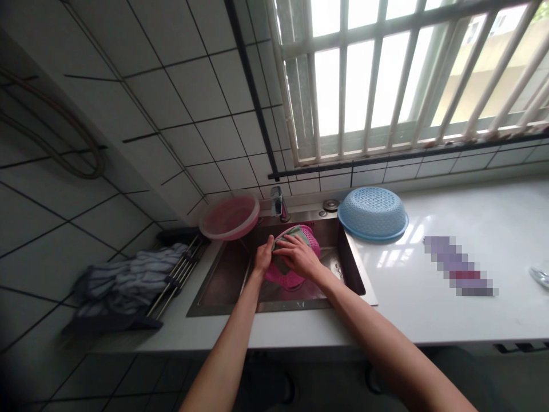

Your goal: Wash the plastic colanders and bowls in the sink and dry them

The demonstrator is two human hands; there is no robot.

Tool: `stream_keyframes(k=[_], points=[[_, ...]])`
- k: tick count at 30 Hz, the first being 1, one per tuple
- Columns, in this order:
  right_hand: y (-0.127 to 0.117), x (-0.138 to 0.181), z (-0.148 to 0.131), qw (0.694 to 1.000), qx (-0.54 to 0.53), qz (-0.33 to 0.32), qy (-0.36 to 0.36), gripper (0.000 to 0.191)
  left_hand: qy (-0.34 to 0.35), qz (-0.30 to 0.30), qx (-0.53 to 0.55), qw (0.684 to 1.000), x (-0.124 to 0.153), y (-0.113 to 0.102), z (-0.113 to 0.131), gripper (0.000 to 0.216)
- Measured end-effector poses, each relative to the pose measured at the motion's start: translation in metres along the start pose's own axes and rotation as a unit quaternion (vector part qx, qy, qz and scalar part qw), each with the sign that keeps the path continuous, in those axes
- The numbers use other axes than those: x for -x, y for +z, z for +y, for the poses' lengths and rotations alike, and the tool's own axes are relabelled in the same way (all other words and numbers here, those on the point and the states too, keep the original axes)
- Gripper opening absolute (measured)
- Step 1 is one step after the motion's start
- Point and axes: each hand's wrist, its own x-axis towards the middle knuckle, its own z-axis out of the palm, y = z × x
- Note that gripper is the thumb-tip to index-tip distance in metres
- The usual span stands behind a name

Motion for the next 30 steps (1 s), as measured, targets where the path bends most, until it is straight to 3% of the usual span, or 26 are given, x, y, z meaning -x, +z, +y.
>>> stream_keyframes(k=[3, 7, 9, 17, 26, 30], points=[[-0.005, 0.004, 0.024, 0.993, -0.041, 0.070, 0.091, 0.041, 0.001, -0.004, 0.006, 1.000, -0.002, 0.001, -0.005, 0.080], [-0.006, 0.013, 0.052, 0.960, -0.090, 0.134, 0.230, 0.041, 0.017, 0.010, -0.005, 1.000, -0.004, 0.000, -0.011, 0.079], [-0.006, 0.015, 0.058, 0.948, -0.101, 0.154, 0.261, 0.043, 0.026, 0.015, 0.007, 1.000, -0.003, -0.001, -0.010, 0.079], [-0.013, 0.010, 0.055, 0.943, -0.084, 0.225, 0.232, 0.043, 0.028, -0.029, 0.093, 0.995, 0.007, 0.001, 0.004, 0.075], [-0.008, 0.014, 0.062, 0.940, -0.064, 0.224, 0.248, 0.045, 0.023, -0.070, 0.061, 0.995, 0.002, 0.010, -0.007, 0.080], [-0.001, 0.015, 0.067, 0.946, -0.042, 0.175, 0.270, 0.047, 0.076, -0.068, 0.006, 0.995, 0.000, 0.009, -0.010, 0.069]])
